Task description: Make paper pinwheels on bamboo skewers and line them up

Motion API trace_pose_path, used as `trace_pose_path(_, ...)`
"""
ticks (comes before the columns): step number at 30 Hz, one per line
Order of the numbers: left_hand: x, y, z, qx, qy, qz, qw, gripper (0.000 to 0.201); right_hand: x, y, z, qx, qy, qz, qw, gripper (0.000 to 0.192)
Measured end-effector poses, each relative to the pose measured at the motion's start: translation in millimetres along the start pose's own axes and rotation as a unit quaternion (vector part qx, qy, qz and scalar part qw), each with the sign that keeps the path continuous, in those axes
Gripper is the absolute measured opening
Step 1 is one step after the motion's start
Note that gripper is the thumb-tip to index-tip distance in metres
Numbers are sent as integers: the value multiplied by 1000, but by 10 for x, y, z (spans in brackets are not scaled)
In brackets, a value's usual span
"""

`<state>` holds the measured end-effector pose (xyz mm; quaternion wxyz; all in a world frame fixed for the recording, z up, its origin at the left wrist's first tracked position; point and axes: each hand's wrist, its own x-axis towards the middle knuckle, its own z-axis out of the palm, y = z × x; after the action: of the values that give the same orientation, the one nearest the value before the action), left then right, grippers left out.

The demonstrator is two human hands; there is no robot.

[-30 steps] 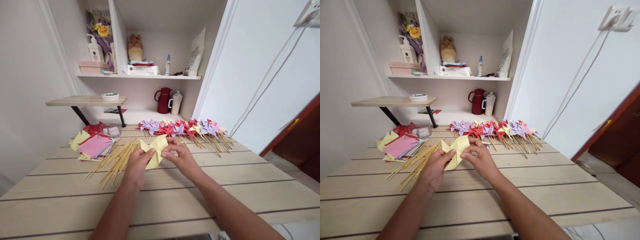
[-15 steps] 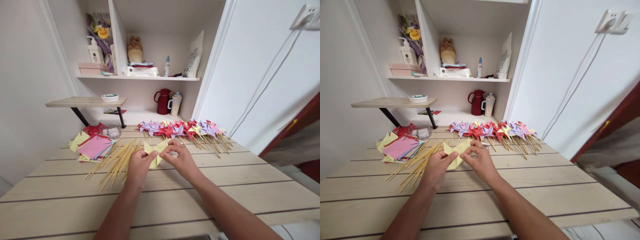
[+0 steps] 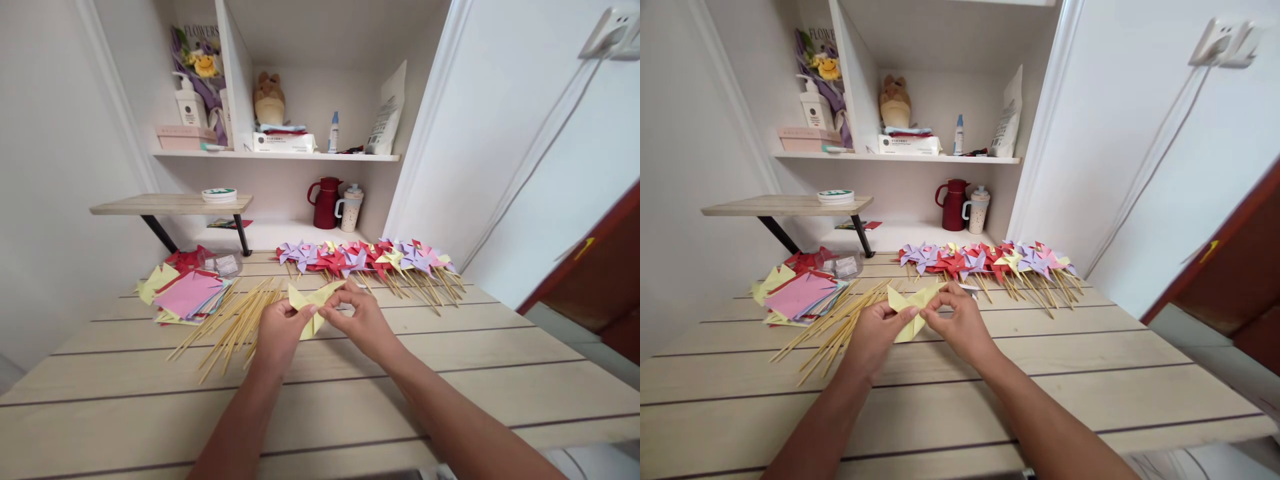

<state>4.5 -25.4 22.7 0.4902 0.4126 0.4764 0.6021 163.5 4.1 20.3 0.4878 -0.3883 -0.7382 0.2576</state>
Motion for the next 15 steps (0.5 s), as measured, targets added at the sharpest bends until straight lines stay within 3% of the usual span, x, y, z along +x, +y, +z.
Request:
trace_pose_path(10,18,-16,-8,51,10,20,998,18,7,14,-5,-5,-21,-3,1000,15)
trace_pose_path(12,26,-16,-18,117,44,64,990,11,10,22,-17,-21,7,-29,999,9)
trace_pose_path(15,25,-25,-35,222,101,171,955,7,6,11,-47,-71,78,-89,990,31)
